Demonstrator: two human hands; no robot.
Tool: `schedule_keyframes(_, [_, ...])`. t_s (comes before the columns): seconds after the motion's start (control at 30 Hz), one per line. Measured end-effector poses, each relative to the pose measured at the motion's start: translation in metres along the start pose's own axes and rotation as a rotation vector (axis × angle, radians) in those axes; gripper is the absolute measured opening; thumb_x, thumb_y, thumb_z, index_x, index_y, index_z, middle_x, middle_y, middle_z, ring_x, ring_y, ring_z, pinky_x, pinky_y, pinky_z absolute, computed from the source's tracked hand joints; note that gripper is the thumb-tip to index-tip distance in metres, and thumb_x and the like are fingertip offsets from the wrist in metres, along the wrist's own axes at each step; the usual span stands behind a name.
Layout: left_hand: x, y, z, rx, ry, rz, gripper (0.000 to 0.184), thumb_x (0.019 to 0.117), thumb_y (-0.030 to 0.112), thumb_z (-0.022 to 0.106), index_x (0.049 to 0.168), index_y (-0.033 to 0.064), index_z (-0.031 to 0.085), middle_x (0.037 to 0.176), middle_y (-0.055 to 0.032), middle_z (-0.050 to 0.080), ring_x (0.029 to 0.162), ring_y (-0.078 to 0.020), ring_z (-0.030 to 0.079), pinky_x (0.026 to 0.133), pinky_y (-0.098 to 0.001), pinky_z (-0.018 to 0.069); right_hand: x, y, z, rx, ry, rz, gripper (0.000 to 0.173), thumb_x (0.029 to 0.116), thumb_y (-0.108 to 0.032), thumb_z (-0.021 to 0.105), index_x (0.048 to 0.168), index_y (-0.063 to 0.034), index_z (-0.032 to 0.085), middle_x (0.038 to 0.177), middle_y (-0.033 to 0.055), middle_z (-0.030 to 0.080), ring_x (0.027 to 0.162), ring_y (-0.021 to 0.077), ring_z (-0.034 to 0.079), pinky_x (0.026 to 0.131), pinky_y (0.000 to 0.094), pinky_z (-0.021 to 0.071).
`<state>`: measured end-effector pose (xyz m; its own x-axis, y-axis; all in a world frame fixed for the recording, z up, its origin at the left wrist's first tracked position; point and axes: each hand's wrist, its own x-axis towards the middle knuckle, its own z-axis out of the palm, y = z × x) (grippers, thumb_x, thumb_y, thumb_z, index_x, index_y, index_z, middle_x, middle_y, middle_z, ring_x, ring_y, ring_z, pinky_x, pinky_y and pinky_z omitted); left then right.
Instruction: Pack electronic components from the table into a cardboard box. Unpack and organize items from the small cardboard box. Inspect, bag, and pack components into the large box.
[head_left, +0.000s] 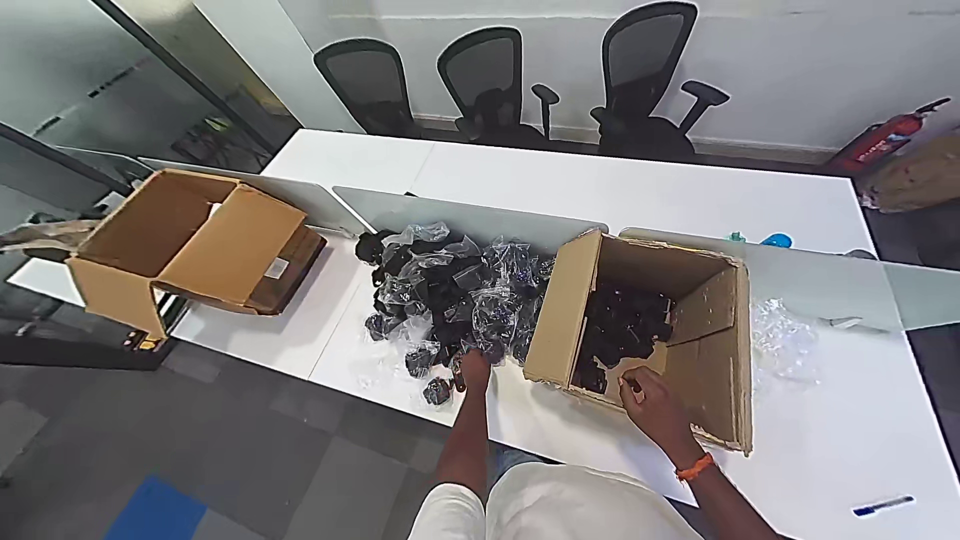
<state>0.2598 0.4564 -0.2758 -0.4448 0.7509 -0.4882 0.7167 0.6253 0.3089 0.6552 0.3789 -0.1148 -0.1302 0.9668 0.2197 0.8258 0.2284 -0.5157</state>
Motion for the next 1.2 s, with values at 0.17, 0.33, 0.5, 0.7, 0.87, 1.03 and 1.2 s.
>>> schedule_keyframes(0.17, [-0.023,0.004,-0.01,-0.092,0.058,0.061,0.033,0.101,0.026,0.056,0.116,0.0005,0.071,0.117,-0.0246,0.07,0.117,-0.0413,0.064,0.102,-0.0616,0.049,0.0,-0.002,-0.001,0.01,0.008,-0.003,0.024,0.0951,-0.031,0.057,0.094,-0.0123,0.072,0.087,0.0014,0.069,0.08,0.0136,0.067,0.073,0.0318,0.0582])
schedule_keyframes(0.33, [-0.053,-0.014,-0.026,-0.449,0.257,0.229,0.032,0.1038,0.016,0.052,0.122,-0.0065,0.065,0.108,-0.0239,0.071,0.102,-0.0345,0.07,0.096,-0.0541,0.0546,0.002,-0.001,0.0,0.021,-0.005,-0.008,0.022,0.0946,-0.03,0.058,0.095,-0.0131,0.072,0.09,0.0015,0.07,0.082,0.0136,0.067,0.075,0.0322,0.0585])
schedule_keyframes(0.5, [-0.086,0.01,-0.075,-1.07,0.38,0.499,0.019,0.0992,0.011,0.046,0.104,-0.0051,0.056,0.077,-0.0058,0.06,0.063,-0.0129,0.059,0.061,-0.0327,0.0553,0.003,-0.004,-0.004,0.134,-0.046,0.016,0.025,0.0953,-0.034,0.059,0.101,-0.0137,0.073,0.092,0.001,0.07,0.079,0.0107,0.066,0.071,0.0295,0.0576])
schedule_keyframes(0.7, [-0.148,0.104,-0.093,-1.17,0.164,0.896,0.011,0.0988,0.007,0.055,0.101,-0.0016,0.062,0.084,-0.0045,0.071,0.074,-0.016,0.07,0.073,-0.0366,0.0623,0.012,-0.009,-0.025,0.731,-0.103,0.169,0.033,0.0961,-0.027,0.067,0.122,-0.0065,0.066,0.104,0.0033,0.072,0.086,0.0094,0.069,0.074,0.026,0.0594])
schedule_keyframes(0.87, [-0.202,0.171,-0.059,-1.032,-0.014,1.2,0.008,0.0952,0.008,0.066,0.095,0.0002,0.069,0.093,-0.0067,0.071,0.082,-0.0139,0.07,0.076,-0.0336,0.0628,0.018,-0.021,-0.047,1.1,-0.143,0.275,0.085,0.0943,-0.026,0.069,0.159,-0.0048,0.018,0.151,0.013,0.05,0.124,0.0271,0.063,0.094,0.0463,0.061])
schedule_keyframes(1.03, [-0.216,0.194,-0.017,-0.801,-0.223,1.284,0.028,0.0955,0.009,0.066,0.118,-0.0062,0.068,0.103,-0.0113,0.075,0.089,-0.0154,0.074,0.082,-0.0355,0.0643,0.016,-0.003,-0.052,1.164,0.179,0.387,0.078,0.0912,-0.009,0.074,0.152,0.0023,0.027,0.137,0.0165,0.059,0.121,0.0227,0.064,0.1,0.0388,0.0585])
schedule_keyframes(1.2, [-0.203,0.207,-0.015,-0.9,-0.246,1.084,0.065,0.0992,0.019,0.059,0.15,-0.0118,0.032,0.122,-0.0179,0.065,0.105,-0.0216,0.068,0.09,-0.0377,0.06,0.011,0.033,-0.06,0.81,0.064,0.4,0.073,0.0946,-0.018,0.069,0.154,0.0025,0.032,0.145,0.0164,0.053,0.128,0.0156,0.059,0.107,0.0326,0.052])
